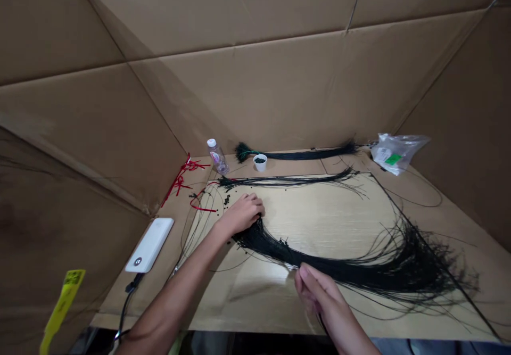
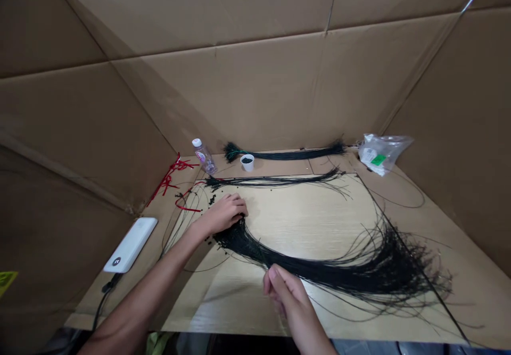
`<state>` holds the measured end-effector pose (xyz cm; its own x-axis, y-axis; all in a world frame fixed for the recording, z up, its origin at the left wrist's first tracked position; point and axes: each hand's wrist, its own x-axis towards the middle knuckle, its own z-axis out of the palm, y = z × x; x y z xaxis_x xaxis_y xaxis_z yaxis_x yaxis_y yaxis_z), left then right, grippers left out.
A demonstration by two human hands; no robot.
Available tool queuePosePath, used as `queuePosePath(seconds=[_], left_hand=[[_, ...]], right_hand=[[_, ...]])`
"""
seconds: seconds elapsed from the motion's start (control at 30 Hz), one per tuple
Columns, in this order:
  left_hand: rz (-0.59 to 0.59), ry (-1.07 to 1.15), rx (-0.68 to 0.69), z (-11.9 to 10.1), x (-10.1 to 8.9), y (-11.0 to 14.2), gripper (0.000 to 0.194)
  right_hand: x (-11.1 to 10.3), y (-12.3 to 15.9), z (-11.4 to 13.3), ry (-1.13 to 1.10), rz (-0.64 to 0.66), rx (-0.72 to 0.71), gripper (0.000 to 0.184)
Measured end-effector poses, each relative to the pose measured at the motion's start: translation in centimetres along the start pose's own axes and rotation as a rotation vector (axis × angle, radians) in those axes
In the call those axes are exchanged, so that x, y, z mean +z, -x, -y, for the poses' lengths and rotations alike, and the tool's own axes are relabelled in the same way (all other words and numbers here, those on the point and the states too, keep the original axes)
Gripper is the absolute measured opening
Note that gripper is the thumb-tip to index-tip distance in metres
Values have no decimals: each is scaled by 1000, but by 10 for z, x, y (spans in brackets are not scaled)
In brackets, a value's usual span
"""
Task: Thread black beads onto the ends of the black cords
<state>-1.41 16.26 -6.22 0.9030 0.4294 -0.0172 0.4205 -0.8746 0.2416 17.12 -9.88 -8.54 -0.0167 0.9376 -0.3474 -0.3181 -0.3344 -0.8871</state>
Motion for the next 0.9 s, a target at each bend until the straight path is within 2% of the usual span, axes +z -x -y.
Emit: queuePosePath(seconds=[0.13, 0.3, 0.47, 0.57, 0.63, 0.73, 0.83, 0.9], left_hand=[[14, -69, 47, 2, -7, -1, 16], [-29, -90, 49, -5, -22, 12, 13], [-99, -63, 23, -28, -43, 40, 12], [-157, -19, 9, -48, -54, 59, 17], [-195, 11, 13, -61, -62, 71, 14], [-223, -4, 8, -77, -73, 85, 12], [-240, -64, -20, -88, -81, 96, 13], [-257, -111, -46, -95, -84, 102, 13]], right_hand=[[-1, -4, 4, -61, -15, -32, 66], [0, -12, 34, 64, -64, -129, 65], [3, -29, 65, 375, -69, -354, 54], [12, -51, 71, 529, -50, -545, 45], [20, -65, 68, 554, -26, -598, 42], [33, -75, 60, 509, 97, -540, 44], [42, -68, 54, 450, 238, -415, 51], [44, -59, 54, 434, 269, -354, 55]])
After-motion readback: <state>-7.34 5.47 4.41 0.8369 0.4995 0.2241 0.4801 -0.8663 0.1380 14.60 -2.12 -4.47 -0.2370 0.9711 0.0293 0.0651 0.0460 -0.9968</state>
